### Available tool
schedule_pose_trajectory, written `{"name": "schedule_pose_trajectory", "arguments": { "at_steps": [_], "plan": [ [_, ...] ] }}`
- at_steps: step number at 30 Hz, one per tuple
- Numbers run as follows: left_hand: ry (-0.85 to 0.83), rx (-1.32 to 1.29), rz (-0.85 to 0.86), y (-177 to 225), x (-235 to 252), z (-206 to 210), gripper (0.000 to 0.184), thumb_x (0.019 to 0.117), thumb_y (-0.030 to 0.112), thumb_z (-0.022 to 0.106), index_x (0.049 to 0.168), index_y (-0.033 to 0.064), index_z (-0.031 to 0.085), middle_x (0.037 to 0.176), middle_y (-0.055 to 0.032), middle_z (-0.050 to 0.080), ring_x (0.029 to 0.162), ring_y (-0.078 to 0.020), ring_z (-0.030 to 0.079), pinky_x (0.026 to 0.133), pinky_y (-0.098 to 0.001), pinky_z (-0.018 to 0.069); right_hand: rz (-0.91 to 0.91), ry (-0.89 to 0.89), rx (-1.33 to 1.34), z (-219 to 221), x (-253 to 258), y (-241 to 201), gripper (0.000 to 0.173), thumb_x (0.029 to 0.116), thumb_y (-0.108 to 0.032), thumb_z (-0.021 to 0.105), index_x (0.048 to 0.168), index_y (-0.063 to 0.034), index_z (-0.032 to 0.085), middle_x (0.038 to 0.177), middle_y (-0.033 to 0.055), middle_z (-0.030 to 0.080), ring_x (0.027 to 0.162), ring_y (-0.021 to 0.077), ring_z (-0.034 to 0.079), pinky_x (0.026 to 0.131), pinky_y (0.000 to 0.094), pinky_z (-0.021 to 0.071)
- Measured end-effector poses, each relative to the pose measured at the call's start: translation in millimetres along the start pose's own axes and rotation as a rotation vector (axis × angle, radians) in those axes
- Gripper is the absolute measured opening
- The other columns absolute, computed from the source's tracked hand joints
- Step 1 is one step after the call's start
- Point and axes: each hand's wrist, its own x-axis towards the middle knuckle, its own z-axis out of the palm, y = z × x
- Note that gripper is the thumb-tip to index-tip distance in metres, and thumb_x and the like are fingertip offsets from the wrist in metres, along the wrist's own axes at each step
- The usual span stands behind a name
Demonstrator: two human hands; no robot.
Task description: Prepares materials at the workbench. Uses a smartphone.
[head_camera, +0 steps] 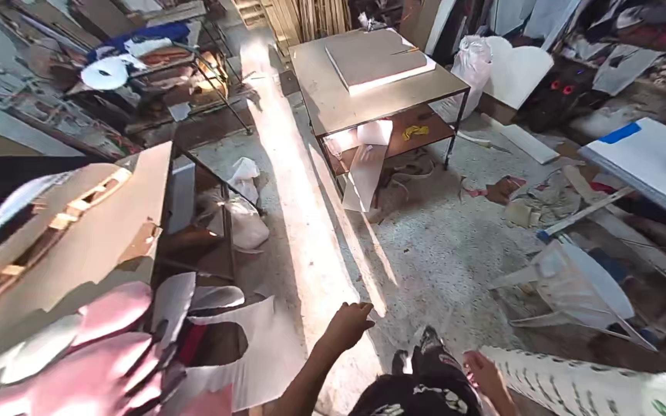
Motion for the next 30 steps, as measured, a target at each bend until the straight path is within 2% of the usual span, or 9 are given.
{"name": "schedule_pose_trajectory", "arguments": {
  "at_steps": [1,3,7,9,13,17,22,25,30],
  "plan": [
    [0.005,-0.022,-0.027,-6.6,13.7,-6.0,0.052,0.1044,0.042,0.056,0.148,0.0132,0.054,0.147,-0.0113,0.059,0.134,-0.0332,0.057,0.114,-0.0596,0.0392,0.044,-0.049,0.136,-4.8,28.3,-19.9,0.033,0.1078,-0.027,0.055,0.128,-0.0032,0.066,0.103,0.0156,0.075,0.082,0.0266,0.075,0.075,0.0478,0.0631],
    [-0.004,-0.093,-0.056,-14.3,46.3,-11.8,0.053,0.104,0.043,0.057,0.148,0.0136,0.054,0.146,-0.0117,0.059,0.133,-0.0333,0.057,0.114,-0.059,0.0397,0.143,-0.153,0.12,-20.3,82.1,-51.1,0.035,0.1073,-0.028,0.056,0.13,-0.0024,0.065,0.102,0.0161,0.075,0.079,0.0261,0.074,0.073,0.046,0.0625],
    [-0.141,-0.219,-0.008,-16.1,126.1,-13.3,0.053,0.104,0.045,0.056,0.149,0.0163,0.053,0.146,-0.0117,0.06,0.133,-0.033,0.058,0.113,-0.0593,0.0426,0.151,-0.231,-0.313,-56.0,205.8,-66.5,0.035,0.1033,-0.032,0.06,0.122,-0.0051,0.072,0.113,0.0192,0.074,0.105,0.0338,0.072,0.098,0.0571,0.0542],
    [-0.214,-0.204,0.01,-12.6,165.5,-29.4,0.051,0.1025,0.045,0.058,0.146,0.0185,0.058,0.141,-0.0114,0.064,0.13,-0.0337,0.06,0.111,-0.0629,0.0427,0.232,-0.163,-0.236,-66.7,256.6,-71.1,0.034,0.104,-0.029,0.058,0.121,-0.0026,0.072,0.112,0.02,0.074,0.102,0.0345,0.072,0.094,0.057,0.0566],
    [-0.274,-0.148,-0.01,-4.9,250.6,-127.2,0.045,0.1027,0.045,0.057,0.142,0.0232,0.06,0.135,-0.0111,0.067,0.123,-0.0355,0.064,0.104,-0.0657,0.0476,0.52,-0.049,0.138,-89.3,327.6,-119.2,0.035,0.1057,-0.029,0.055,0.121,-0.0004,0.067,0.104,0.0182,0.073,0.085,0.0304,0.073,0.074,0.05,0.0603],
    [-0.147,-0.15,-0.005,-0.7,356.5,-267.4,0.053,0.1016,0.045,0.06,0.148,0.0197,0.055,0.137,-0.0142,0.065,0.126,-0.0341,0.063,0.109,-0.0611,0.0463,0.387,-0.153,0.042,-146.4,396.4,-210.3,0.036,0.1029,-0.033,0.058,0.12,-0.003,0.07,0.104,0.0169,0.075,0.087,0.031,0.073,0.079,0.0531,0.0598],
    [-0.008,-0.021,-0.098,5.5,515.1,-399.0,0.056,0.1025,0.045,0.059,0.149,0.0143,0.054,0.14,-0.017,0.063,0.128,-0.0385,0.06,0.108,-0.0644,0.0453,0.245,-0.084,0.152,-221.1,497.0,-305.9,0.035,0.1043,-0.031,0.058,0.126,-0.0059,0.068,0.105,0.0154,0.074,0.084,0.0276,0.073,0.077,0.0488,0.0602],
    [-0.025,0.04,-0.086,38.1,623.4,-452.0,0.056,0.1027,0.044,0.058,0.15,0.0145,0.052,0.142,-0.0174,0.061,0.129,-0.0401,0.059,0.109,-0.0658,0.0418,0.21,-0.015,0.199,-263.9,572.6,-326.0,0.033,0.1057,-0.027,0.057,0.124,-0.0031,0.069,0.1,0.0159,0.074,0.077,0.0258,0.072,0.071,0.0459,0.0604],
    [-0.134,-0.011,0.106,125.6,789.5,-502.9,0.055,0.1044,0.046,0.054,0.151,0.0177,0.051,0.141,-0.0162,0.061,0.128,-0.0399,0.06,0.107,-0.0648,0.0459,0.39,-0.12,0.14,-329.9,667.2,-296.5,0.032,0.1048,-0.027,0.058,0.12,-0.0009,0.069,0.1,0.0171,0.074,0.08,0.0278,0.071,0.072,0.0482,0.0593]
  ]
}}
